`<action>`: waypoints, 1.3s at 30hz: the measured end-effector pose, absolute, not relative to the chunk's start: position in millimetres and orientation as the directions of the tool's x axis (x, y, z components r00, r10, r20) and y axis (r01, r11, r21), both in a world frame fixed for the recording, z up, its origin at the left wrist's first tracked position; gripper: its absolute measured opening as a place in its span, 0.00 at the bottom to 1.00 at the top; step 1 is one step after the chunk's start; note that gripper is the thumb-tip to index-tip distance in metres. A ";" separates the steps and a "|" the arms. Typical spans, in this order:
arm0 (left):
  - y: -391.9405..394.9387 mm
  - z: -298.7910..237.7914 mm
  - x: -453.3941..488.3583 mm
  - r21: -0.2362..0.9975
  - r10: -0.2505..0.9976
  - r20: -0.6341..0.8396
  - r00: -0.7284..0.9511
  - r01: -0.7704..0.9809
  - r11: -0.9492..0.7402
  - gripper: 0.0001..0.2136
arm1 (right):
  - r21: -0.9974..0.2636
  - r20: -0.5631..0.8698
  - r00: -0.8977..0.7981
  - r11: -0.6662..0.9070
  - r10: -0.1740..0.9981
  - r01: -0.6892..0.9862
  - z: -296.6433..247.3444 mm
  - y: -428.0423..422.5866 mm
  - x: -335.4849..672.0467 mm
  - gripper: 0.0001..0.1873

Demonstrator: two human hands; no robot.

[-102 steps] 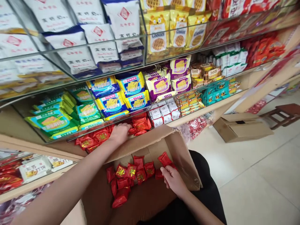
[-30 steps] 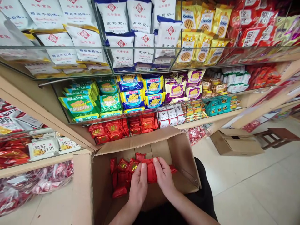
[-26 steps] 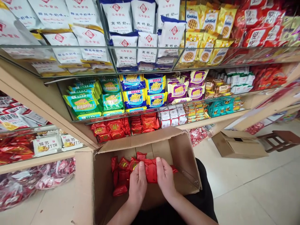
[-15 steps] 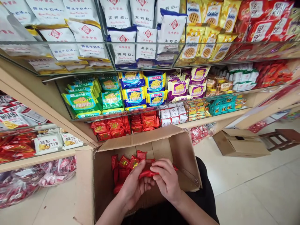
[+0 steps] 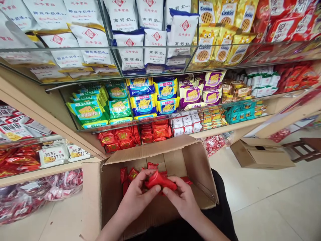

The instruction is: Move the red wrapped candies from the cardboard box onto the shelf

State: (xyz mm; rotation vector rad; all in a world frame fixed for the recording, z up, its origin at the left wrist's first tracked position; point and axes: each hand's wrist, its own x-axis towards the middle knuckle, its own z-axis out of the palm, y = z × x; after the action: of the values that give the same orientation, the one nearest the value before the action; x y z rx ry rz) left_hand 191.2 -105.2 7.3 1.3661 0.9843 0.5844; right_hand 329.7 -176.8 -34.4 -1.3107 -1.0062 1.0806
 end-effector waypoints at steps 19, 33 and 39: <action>-12.2 58.2 208.1 0.450 0.839 0.223 0.496 0.711 -0.540 0.16 | -0.913 -0.320 0.212 -0.242 0.923 -0.328 -72.1 -169.0 334.3 0.17; 74.4 5.3 282.5 -0.204 0.779 -0.296 0.553 0.760 -0.617 0.09 | -0.839 -0.482 0.158 -0.402 0.862 -0.366 -113.0 -177.1 339.6 0.23; 85.8 -8.7 295.1 -0.206 0.791 -0.405 0.458 0.798 -0.567 0.13 | -0.752 -0.561 0.102 -0.454 0.821 -0.478 -112.2 -174.2 343.4 0.23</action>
State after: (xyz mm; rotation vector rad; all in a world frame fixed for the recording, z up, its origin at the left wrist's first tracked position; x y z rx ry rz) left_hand 295.1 85.8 -8.7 2.6708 1.4551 -0.7308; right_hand 343.4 -174.2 -112.2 -1.3316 -0.3779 1.5767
